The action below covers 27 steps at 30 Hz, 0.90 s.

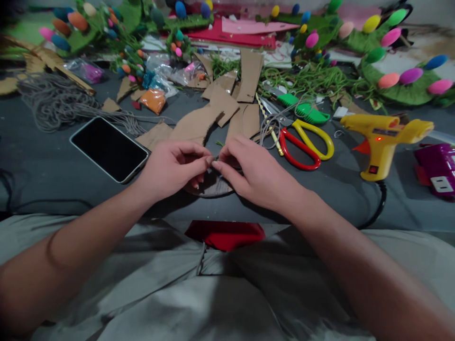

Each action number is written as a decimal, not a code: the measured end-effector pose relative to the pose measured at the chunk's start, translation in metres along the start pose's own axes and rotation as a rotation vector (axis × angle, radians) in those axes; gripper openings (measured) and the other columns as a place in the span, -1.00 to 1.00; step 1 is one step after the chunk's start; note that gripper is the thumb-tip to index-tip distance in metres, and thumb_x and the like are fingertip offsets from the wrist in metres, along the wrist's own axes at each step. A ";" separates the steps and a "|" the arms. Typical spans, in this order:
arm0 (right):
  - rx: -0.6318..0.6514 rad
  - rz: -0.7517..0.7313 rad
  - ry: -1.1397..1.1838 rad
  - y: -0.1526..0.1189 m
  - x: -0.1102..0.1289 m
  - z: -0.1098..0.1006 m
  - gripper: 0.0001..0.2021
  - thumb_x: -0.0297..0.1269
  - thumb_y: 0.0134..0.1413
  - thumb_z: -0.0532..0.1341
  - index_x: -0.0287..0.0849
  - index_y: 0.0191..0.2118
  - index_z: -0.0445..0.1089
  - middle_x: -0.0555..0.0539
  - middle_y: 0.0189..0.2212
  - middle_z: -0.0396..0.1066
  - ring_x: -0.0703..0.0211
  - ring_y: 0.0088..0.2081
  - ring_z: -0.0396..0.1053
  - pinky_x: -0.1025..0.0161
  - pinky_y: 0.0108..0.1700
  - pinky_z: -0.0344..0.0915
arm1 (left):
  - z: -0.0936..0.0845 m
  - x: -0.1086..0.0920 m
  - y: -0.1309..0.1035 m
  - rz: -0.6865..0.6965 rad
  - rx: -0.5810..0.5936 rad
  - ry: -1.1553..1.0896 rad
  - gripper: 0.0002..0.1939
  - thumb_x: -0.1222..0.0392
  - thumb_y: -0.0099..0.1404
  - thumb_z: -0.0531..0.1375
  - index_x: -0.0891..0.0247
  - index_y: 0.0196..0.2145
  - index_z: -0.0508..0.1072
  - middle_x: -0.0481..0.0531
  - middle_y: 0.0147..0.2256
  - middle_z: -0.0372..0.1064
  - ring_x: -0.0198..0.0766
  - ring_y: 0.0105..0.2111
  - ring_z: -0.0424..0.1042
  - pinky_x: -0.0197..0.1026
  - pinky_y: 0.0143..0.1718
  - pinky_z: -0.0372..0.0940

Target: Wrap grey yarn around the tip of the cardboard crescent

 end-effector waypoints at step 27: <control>0.025 0.013 -0.062 -0.003 0.001 -0.002 -0.84 -0.13 0.26 0.21 -0.11 -0.21 0.38 -0.13 -0.27 0.42 0.03 -0.26 0.34 0.11 -0.22 0.25 | 0.001 -0.003 0.000 0.010 -0.005 0.014 -0.91 0.21 0.18 0.28 0.28 -0.36 0.55 -0.09 -0.61 0.40 -0.37 -0.63 0.41 -0.41 -0.63 0.37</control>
Point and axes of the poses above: each hand's wrist, its own y-axis towards the middle knuckle, its own z-axis out of the palm, x = y × z, the point moved 3 cm from there along y, towards the middle knuckle
